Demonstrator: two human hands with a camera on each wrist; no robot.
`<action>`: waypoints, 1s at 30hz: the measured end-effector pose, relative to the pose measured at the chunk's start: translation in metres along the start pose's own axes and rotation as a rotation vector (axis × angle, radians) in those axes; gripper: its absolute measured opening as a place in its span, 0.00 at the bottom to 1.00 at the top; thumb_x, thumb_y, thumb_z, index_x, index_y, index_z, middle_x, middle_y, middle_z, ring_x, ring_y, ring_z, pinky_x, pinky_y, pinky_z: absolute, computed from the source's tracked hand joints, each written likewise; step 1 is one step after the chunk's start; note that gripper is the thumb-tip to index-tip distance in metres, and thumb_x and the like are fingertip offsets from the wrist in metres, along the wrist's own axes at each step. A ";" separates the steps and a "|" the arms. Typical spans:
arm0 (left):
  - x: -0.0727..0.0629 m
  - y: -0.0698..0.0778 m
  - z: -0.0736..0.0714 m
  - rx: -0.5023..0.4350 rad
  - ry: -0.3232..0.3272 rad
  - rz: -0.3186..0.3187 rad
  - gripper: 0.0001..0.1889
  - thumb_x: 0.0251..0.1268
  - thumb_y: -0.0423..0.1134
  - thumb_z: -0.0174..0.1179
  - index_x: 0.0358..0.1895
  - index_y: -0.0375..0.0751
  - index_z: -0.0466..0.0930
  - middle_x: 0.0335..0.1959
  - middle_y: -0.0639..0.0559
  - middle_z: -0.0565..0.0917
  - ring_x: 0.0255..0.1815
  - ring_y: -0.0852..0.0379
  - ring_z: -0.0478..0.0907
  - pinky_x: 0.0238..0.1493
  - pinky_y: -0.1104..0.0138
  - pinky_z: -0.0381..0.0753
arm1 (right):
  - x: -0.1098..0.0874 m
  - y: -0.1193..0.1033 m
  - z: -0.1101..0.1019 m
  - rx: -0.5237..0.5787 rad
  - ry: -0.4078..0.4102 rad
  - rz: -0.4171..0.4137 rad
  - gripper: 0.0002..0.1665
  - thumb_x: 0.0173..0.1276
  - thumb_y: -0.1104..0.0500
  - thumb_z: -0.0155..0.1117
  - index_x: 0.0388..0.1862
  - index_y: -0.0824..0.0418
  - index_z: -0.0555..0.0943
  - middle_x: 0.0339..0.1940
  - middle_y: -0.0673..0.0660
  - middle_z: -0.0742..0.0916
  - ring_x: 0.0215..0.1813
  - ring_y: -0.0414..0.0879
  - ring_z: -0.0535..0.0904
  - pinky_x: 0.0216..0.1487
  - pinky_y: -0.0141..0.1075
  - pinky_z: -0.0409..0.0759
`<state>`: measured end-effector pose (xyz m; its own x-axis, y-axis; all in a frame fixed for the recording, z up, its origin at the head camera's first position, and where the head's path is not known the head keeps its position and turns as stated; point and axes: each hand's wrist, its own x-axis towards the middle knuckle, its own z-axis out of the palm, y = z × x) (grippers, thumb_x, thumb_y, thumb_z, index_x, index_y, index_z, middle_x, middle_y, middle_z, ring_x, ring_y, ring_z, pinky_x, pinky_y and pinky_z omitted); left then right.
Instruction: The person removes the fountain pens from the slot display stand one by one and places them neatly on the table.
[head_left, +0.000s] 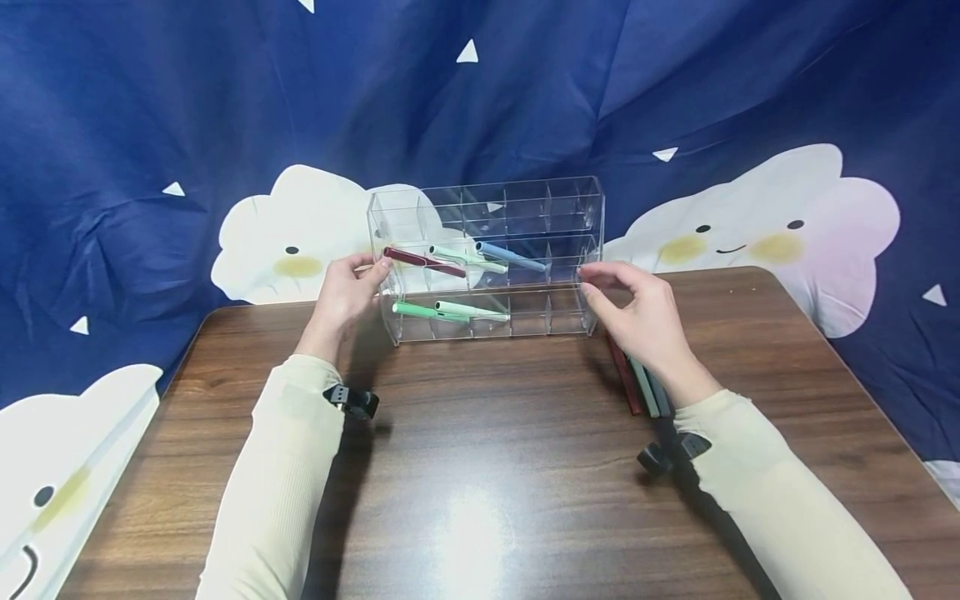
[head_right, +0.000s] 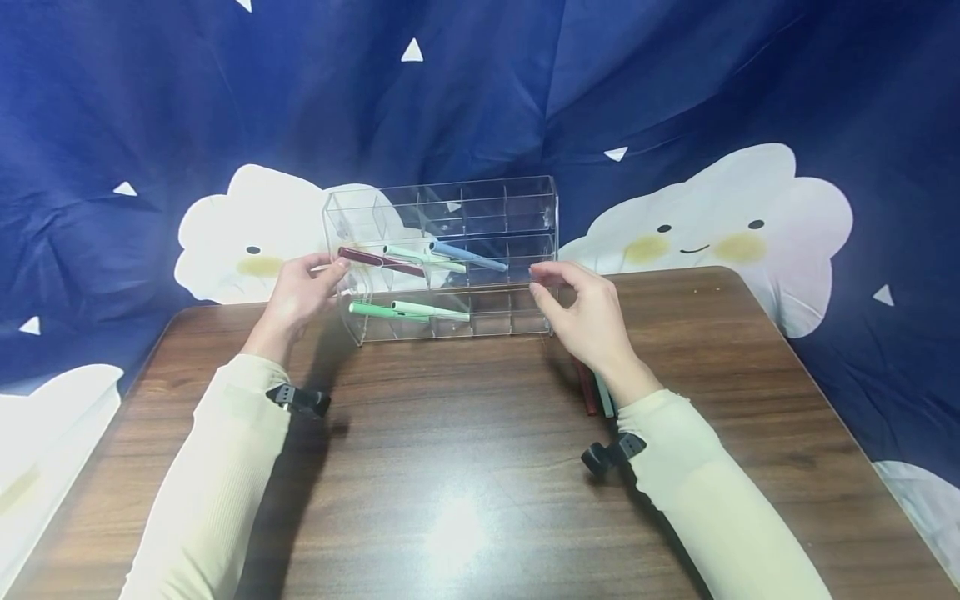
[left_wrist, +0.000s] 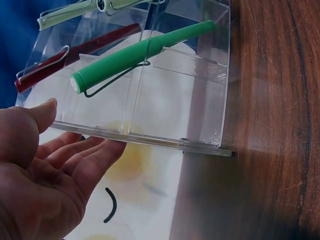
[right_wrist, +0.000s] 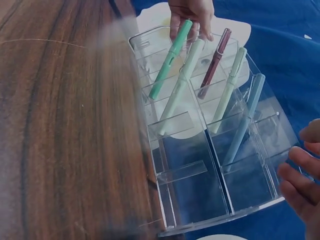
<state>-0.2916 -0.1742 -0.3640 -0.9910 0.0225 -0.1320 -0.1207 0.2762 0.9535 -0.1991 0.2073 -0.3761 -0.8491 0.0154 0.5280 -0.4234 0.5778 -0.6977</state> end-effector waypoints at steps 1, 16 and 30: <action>0.000 0.000 0.000 0.001 0.000 0.001 0.28 0.86 0.44 0.57 0.77 0.29 0.69 0.72 0.29 0.80 0.71 0.34 0.81 0.72 0.51 0.85 | 0.002 -0.001 0.001 -0.005 -0.006 -0.009 0.15 0.73 0.67 0.71 0.57 0.63 0.90 0.50 0.63 0.94 0.52 0.41 0.89 0.58 0.22 0.76; 0.000 -0.001 -0.001 0.024 0.007 0.013 0.28 0.86 0.44 0.57 0.76 0.28 0.71 0.71 0.29 0.81 0.70 0.36 0.83 0.69 0.54 0.87 | 0.036 -0.013 0.017 0.009 -0.088 -0.147 0.20 0.71 0.66 0.75 0.61 0.63 0.88 0.58 0.61 0.93 0.63 0.57 0.88 0.68 0.34 0.80; 0.003 0.000 -0.001 0.034 0.012 -0.006 0.28 0.86 0.45 0.57 0.77 0.30 0.70 0.72 0.29 0.80 0.72 0.37 0.81 0.70 0.54 0.87 | 0.053 -0.011 0.047 -0.051 -0.170 -0.166 0.22 0.73 0.63 0.74 0.65 0.63 0.86 0.61 0.64 0.91 0.65 0.60 0.87 0.71 0.53 0.82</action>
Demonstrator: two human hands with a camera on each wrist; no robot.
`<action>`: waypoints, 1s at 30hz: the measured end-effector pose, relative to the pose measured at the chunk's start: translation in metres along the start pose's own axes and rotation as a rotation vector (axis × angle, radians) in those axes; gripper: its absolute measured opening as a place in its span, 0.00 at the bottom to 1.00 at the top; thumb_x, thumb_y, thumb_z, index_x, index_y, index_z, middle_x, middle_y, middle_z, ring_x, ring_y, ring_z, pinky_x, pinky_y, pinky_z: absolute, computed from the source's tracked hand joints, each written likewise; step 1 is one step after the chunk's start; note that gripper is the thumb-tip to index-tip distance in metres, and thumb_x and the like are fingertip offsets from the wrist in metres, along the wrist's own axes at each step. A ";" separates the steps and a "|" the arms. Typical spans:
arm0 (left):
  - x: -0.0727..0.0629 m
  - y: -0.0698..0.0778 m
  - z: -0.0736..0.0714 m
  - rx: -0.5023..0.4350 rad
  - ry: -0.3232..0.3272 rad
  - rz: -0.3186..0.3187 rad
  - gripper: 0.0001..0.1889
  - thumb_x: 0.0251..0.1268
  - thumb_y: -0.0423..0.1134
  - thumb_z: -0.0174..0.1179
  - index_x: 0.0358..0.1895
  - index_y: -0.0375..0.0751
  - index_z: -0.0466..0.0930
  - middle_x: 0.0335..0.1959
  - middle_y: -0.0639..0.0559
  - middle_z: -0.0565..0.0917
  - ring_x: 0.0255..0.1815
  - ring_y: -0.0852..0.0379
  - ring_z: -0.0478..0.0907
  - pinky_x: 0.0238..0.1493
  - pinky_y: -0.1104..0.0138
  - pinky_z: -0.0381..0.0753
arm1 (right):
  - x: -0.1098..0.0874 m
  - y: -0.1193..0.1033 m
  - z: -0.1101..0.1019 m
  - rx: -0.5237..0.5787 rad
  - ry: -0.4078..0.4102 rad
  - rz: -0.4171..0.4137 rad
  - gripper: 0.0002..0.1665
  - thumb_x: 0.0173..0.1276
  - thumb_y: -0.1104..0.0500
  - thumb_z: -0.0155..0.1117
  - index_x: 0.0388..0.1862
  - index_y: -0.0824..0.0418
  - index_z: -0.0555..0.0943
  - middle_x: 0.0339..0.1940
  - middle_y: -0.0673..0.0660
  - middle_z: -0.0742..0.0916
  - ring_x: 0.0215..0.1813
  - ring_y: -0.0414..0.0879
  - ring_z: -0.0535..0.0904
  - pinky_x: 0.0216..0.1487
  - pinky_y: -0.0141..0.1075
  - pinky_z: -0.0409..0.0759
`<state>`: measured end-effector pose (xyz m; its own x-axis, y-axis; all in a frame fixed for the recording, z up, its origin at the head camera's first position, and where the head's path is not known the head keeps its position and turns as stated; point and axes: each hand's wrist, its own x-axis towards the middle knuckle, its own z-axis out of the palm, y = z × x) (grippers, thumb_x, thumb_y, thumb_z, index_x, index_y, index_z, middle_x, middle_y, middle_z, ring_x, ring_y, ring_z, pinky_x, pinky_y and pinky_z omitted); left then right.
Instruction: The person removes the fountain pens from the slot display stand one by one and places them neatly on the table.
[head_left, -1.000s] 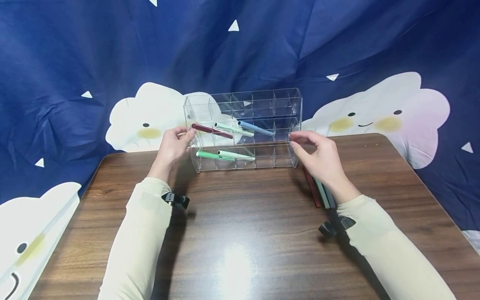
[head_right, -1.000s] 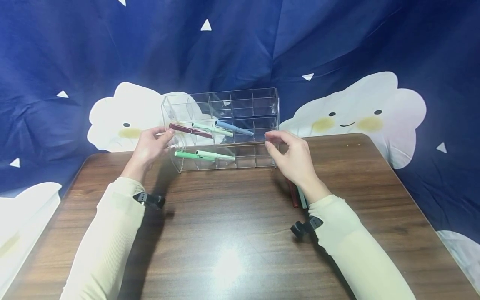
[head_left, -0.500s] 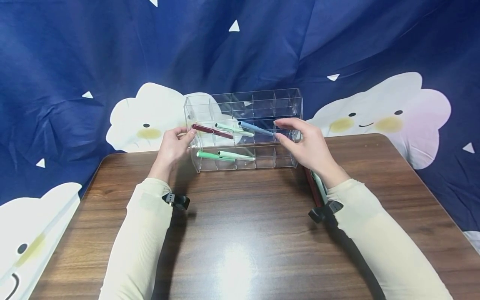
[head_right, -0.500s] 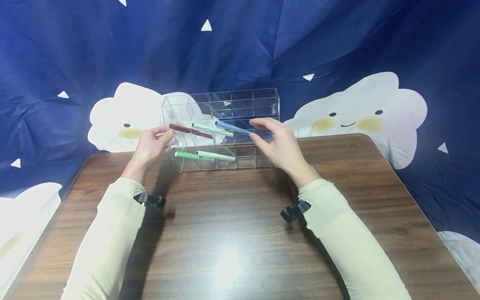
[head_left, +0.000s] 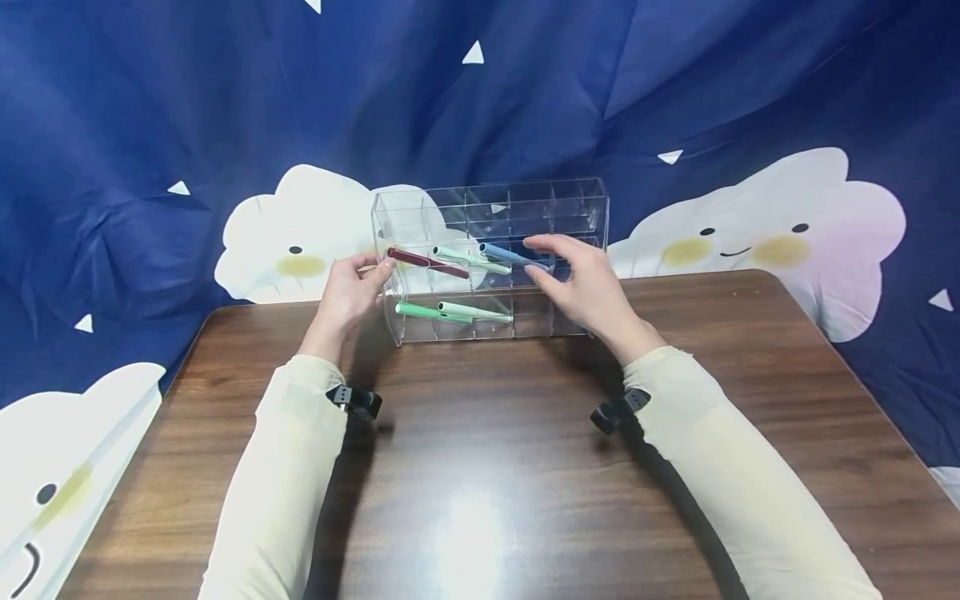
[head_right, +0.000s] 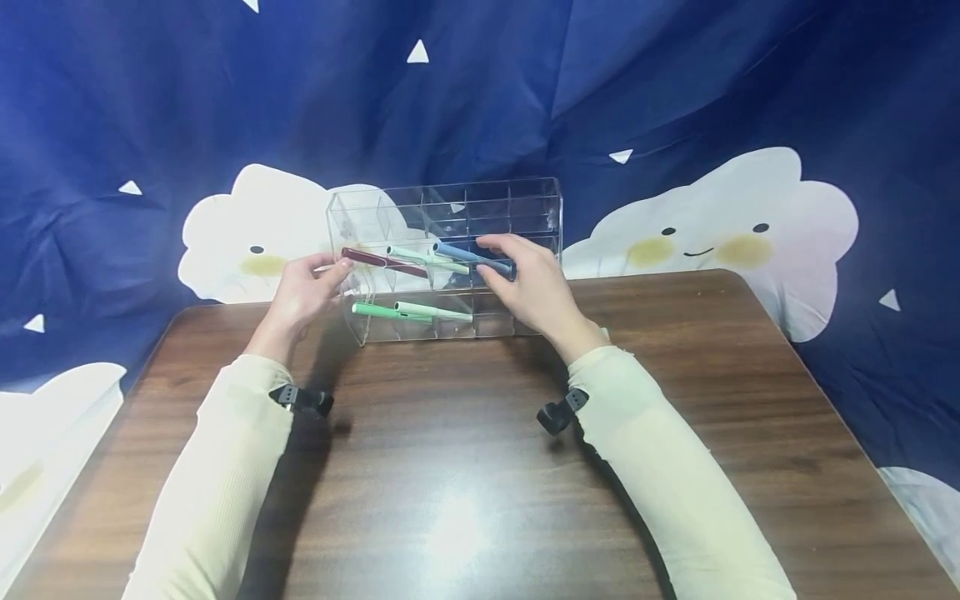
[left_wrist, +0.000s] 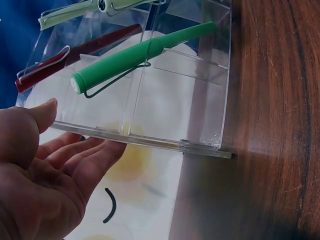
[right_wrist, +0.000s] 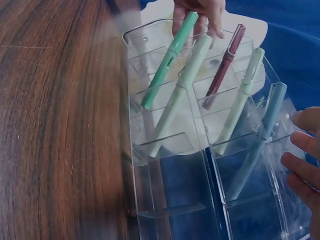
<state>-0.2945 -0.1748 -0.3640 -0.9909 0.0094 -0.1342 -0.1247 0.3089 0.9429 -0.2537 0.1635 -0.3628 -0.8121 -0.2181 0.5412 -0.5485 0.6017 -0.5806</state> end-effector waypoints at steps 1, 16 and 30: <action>0.000 0.000 0.000 0.000 0.001 0.000 0.28 0.86 0.45 0.57 0.77 0.30 0.70 0.72 0.29 0.80 0.72 0.37 0.82 0.70 0.54 0.87 | 0.002 0.000 0.002 -0.009 -0.008 -0.002 0.22 0.73 0.63 0.74 0.64 0.64 0.86 0.60 0.64 0.91 0.65 0.60 0.87 0.71 0.53 0.82; -0.001 0.000 0.001 -0.025 -0.004 0.016 0.28 0.86 0.43 0.57 0.77 0.29 0.70 0.72 0.28 0.80 0.71 0.35 0.81 0.70 0.53 0.87 | 0.017 -0.002 0.021 -0.082 -0.096 0.096 0.25 0.76 0.58 0.73 0.69 0.61 0.84 0.65 0.63 0.90 0.70 0.59 0.85 0.76 0.54 0.79; -0.002 0.001 0.002 -0.018 -0.012 0.003 0.28 0.86 0.45 0.56 0.78 0.30 0.69 0.71 0.29 0.80 0.71 0.35 0.82 0.68 0.55 0.88 | 0.019 -0.003 0.030 -0.210 -0.089 0.205 0.21 0.78 0.49 0.71 0.67 0.47 0.87 0.69 0.54 0.89 0.70 0.59 0.85 0.65 0.60 0.84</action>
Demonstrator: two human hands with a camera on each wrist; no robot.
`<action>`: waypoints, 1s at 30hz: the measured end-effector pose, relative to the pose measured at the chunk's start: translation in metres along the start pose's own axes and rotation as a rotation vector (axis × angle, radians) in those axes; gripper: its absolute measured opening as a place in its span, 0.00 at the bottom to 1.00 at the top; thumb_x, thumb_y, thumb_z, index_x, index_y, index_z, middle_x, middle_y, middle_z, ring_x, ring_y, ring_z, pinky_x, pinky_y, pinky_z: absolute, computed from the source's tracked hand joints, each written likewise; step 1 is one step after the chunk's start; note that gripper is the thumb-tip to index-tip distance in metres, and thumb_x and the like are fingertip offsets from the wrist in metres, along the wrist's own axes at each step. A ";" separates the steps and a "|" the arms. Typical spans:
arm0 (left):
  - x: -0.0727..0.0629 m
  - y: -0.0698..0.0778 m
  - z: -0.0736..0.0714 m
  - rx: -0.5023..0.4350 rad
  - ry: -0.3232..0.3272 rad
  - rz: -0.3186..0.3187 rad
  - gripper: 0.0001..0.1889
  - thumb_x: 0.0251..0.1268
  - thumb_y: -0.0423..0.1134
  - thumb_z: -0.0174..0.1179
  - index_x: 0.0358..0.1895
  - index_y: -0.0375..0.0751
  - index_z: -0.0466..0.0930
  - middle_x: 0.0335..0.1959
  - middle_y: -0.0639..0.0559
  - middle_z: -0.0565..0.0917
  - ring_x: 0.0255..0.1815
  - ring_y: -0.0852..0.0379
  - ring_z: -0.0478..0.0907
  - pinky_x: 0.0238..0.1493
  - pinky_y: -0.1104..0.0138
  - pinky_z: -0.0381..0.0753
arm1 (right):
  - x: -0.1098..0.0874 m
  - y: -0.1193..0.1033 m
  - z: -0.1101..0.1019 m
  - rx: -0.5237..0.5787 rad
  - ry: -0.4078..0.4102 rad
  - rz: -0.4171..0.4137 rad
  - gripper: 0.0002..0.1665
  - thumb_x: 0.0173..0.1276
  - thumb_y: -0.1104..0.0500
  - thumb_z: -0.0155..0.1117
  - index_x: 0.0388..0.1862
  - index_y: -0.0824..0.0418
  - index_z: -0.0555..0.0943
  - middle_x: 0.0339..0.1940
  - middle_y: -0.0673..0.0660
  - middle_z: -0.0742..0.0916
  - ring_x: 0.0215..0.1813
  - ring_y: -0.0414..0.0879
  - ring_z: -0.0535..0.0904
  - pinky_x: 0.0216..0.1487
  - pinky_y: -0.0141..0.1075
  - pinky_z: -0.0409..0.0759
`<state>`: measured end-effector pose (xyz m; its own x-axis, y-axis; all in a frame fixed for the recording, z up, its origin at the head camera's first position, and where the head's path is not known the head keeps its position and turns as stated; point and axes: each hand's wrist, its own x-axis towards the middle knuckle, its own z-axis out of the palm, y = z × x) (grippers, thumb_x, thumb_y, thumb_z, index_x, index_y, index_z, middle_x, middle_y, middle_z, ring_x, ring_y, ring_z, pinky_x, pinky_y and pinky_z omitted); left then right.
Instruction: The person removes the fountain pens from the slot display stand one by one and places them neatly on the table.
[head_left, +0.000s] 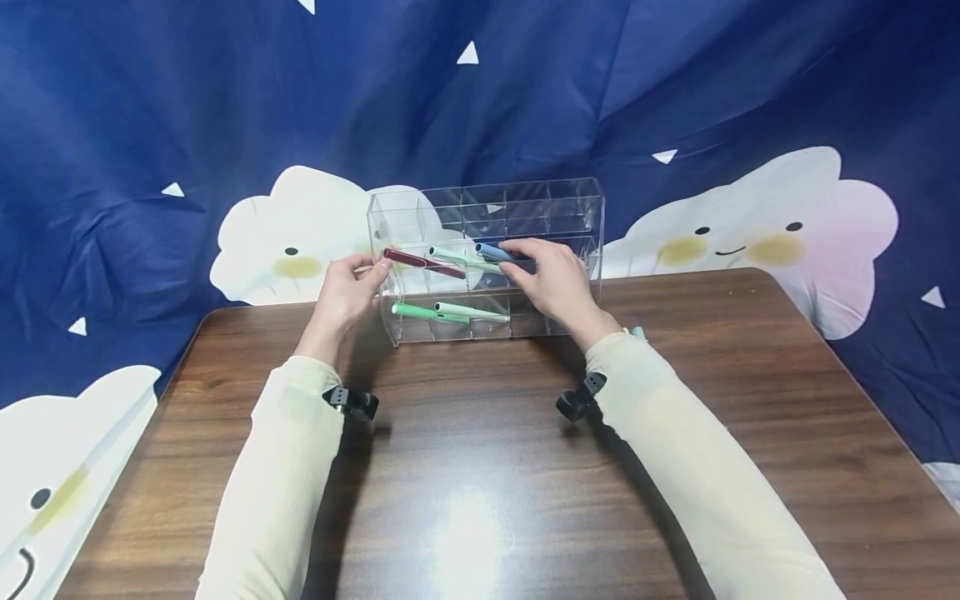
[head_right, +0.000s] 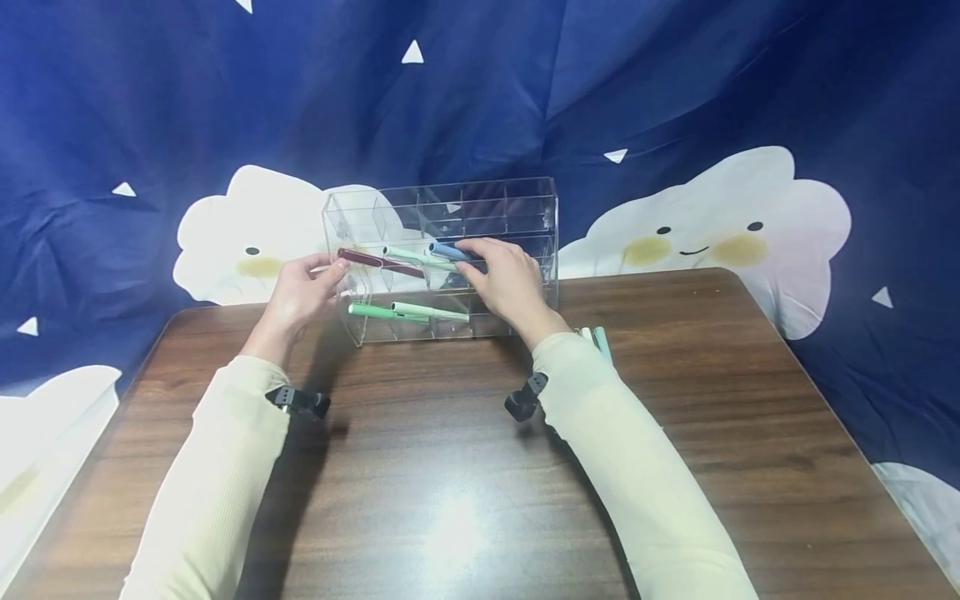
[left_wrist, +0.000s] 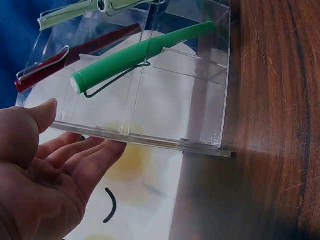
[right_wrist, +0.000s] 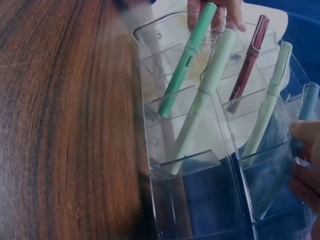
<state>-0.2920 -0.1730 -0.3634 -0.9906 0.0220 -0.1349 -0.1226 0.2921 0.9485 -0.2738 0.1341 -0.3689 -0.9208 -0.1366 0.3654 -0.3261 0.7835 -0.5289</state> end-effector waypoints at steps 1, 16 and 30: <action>0.000 0.000 -0.001 0.001 0.002 -0.002 0.28 0.86 0.45 0.56 0.78 0.30 0.69 0.71 0.29 0.81 0.70 0.35 0.82 0.68 0.55 0.89 | 0.001 0.000 0.001 -0.001 0.006 0.004 0.21 0.78 0.48 0.71 0.66 0.47 0.87 0.68 0.54 0.89 0.69 0.59 0.85 0.64 0.60 0.84; -0.003 0.001 -0.002 -0.016 -0.005 -0.003 0.28 0.87 0.44 0.56 0.78 0.30 0.68 0.71 0.29 0.81 0.71 0.34 0.81 0.70 0.54 0.87 | 0.000 0.001 0.002 0.088 0.093 -0.030 0.17 0.75 0.52 0.75 0.59 0.51 0.90 0.61 0.55 0.93 0.65 0.57 0.88 0.63 0.57 0.85; -0.004 0.001 0.001 -0.031 -0.002 0.001 0.28 0.87 0.44 0.56 0.78 0.29 0.68 0.72 0.28 0.80 0.72 0.33 0.80 0.71 0.54 0.86 | -0.002 0.006 -0.007 0.230 0.166 -0.126 0.15 0.76 0.62 0.72 0.58 0.63 0.90 0.55 0.63 0.93 0.55 0.57 0.91 0.61 0.51 0.89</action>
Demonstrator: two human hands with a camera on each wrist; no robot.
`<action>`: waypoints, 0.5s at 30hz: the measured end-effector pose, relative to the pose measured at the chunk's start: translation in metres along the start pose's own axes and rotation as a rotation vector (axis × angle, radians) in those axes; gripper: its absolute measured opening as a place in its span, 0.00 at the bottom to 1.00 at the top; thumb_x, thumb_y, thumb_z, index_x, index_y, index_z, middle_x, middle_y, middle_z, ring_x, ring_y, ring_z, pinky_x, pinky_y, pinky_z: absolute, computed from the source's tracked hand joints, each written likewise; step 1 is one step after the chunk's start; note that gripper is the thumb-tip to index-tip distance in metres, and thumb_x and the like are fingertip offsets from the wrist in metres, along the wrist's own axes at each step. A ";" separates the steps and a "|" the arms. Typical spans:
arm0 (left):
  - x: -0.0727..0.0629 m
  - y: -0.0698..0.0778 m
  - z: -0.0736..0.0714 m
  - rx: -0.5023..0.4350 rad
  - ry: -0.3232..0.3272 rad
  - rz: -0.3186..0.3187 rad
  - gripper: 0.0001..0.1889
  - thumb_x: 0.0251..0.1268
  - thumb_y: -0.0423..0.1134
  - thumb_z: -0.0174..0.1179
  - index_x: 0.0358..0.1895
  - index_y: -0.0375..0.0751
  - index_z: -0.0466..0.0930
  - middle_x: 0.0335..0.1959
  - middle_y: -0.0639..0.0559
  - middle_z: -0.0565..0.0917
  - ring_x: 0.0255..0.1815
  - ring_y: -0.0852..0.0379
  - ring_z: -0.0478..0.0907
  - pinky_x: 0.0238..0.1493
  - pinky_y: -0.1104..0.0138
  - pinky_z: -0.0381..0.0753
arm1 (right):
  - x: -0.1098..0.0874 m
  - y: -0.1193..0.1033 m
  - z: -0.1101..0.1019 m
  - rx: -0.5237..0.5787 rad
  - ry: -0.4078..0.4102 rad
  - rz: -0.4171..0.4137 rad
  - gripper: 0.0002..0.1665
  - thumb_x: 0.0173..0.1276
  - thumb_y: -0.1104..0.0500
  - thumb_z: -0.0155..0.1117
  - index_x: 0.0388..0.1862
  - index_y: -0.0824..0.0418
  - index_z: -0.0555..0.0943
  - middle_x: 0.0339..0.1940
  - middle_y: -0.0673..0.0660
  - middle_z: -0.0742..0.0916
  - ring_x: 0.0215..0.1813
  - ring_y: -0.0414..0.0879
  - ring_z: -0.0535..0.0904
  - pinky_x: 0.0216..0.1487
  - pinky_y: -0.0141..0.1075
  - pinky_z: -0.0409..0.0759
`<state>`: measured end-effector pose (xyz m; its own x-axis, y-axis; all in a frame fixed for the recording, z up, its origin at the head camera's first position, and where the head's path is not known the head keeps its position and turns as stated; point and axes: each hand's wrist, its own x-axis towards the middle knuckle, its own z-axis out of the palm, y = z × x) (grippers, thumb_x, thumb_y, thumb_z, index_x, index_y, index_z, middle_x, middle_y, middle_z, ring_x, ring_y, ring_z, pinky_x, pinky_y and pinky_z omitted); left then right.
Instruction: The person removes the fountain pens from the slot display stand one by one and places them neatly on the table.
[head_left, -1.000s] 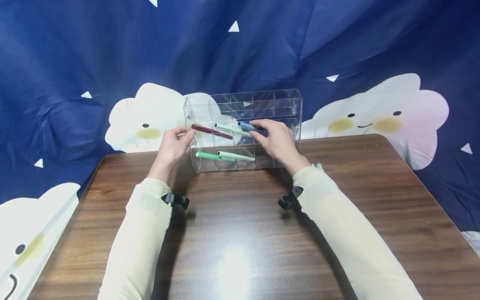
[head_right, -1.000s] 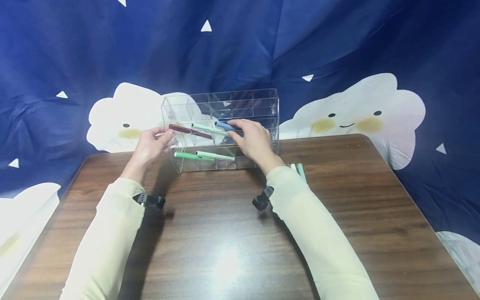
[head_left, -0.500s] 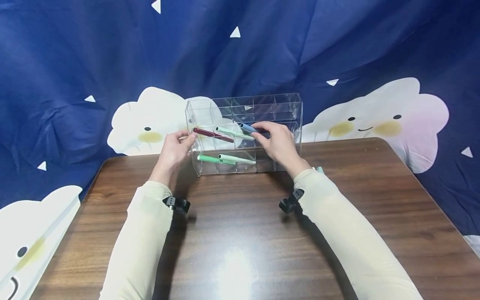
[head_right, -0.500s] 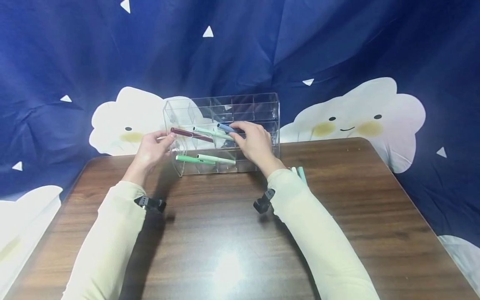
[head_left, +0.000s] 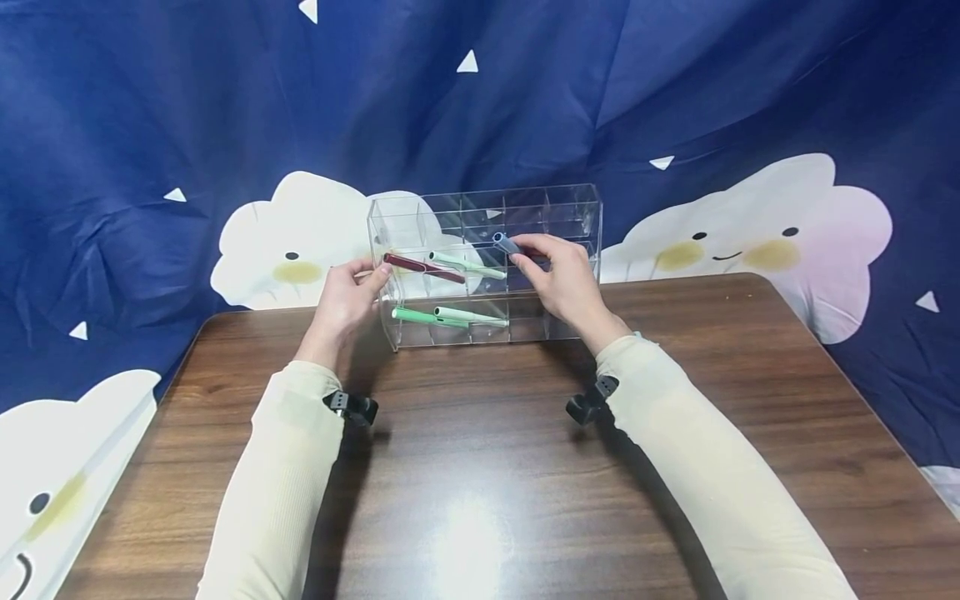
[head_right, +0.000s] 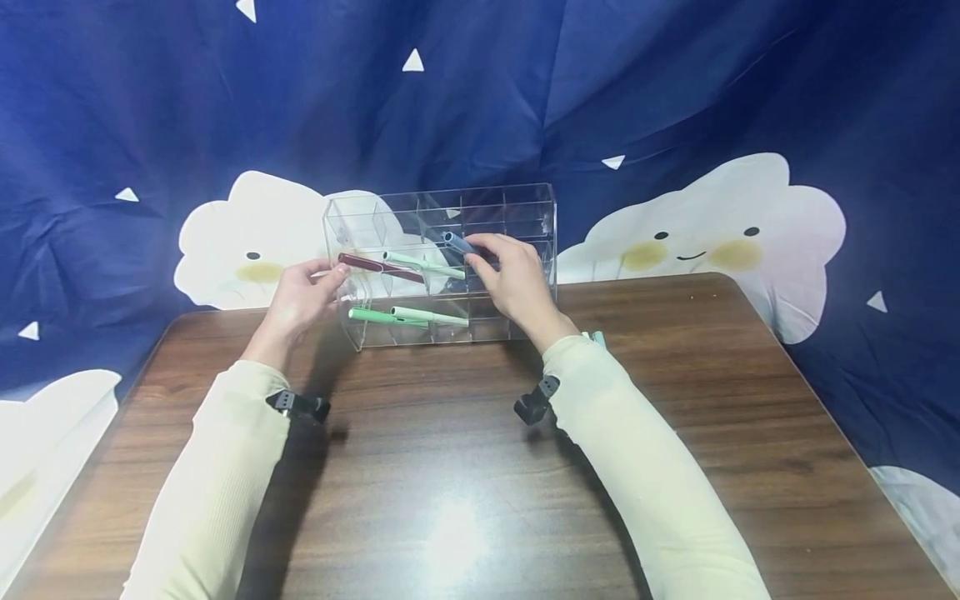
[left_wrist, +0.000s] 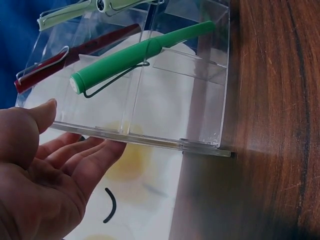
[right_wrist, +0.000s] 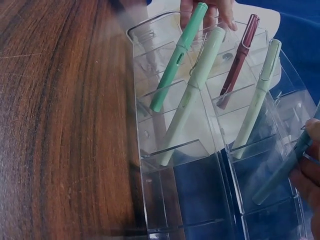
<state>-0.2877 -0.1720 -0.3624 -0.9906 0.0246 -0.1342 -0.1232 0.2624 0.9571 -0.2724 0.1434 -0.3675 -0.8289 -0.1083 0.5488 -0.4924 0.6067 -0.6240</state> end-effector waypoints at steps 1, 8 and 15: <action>0.000 0.000 0.000 -0.002 0.000 0.000 0.28 0.87 0.44 0.56 0.78 0.29 0.68 0.72 0.28 0.80 0.72 0.33 0.80 0.71 0.54 0.86 | 0.000 -0.001 -0.001 0.005 0.002 0.002 0.15 0.76 0.62 0.72 0.58 0.63 0.90 0.54 0.63 0.94 0.55 0.58 0.92 0.61 0.51 0.89; 0.000 -0.001 0.000 0.007 0.004 0.003 0.29 0.86 0.45 0.56 0.78 0.29 0.69 0.71 0.28 0.81 0.71 0.32 0.81 0.69 0.55 0.88 | -0.001 -0.002 -0.002 0.032 0.031 -0.025 0.14 0.76 0.63 0.72 0.58 0.64 0.89 0.53 0.64 0.94 0.54 0.58 0.91 0.57 0.51 0.89; 0.002 -0.001 0.000 0.010 0.005 0.001 0.29 0.86 0.45 0.56 0.78 0.29 0.69 0.71 0.28 0.81 0.70 0.33 0.81 0.67 0.57 0.89 | -0.001 -0.004 -0.005 0.047 0.074 -0.079 0.14 0.75 0.64 0.73 0.57 0.65 0.89 0.53 0.65 0.93 0.53 0.59 0.91 0.56 0.51 0.89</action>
<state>-0.2894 -0.1725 -0.3634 -0.9911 0.0196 -0.1316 -0.1214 0.2716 0.9547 -0.2684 0.1450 -0.3622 -0.7658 -0.0951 0.6360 -0.5692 0.5606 -0.6015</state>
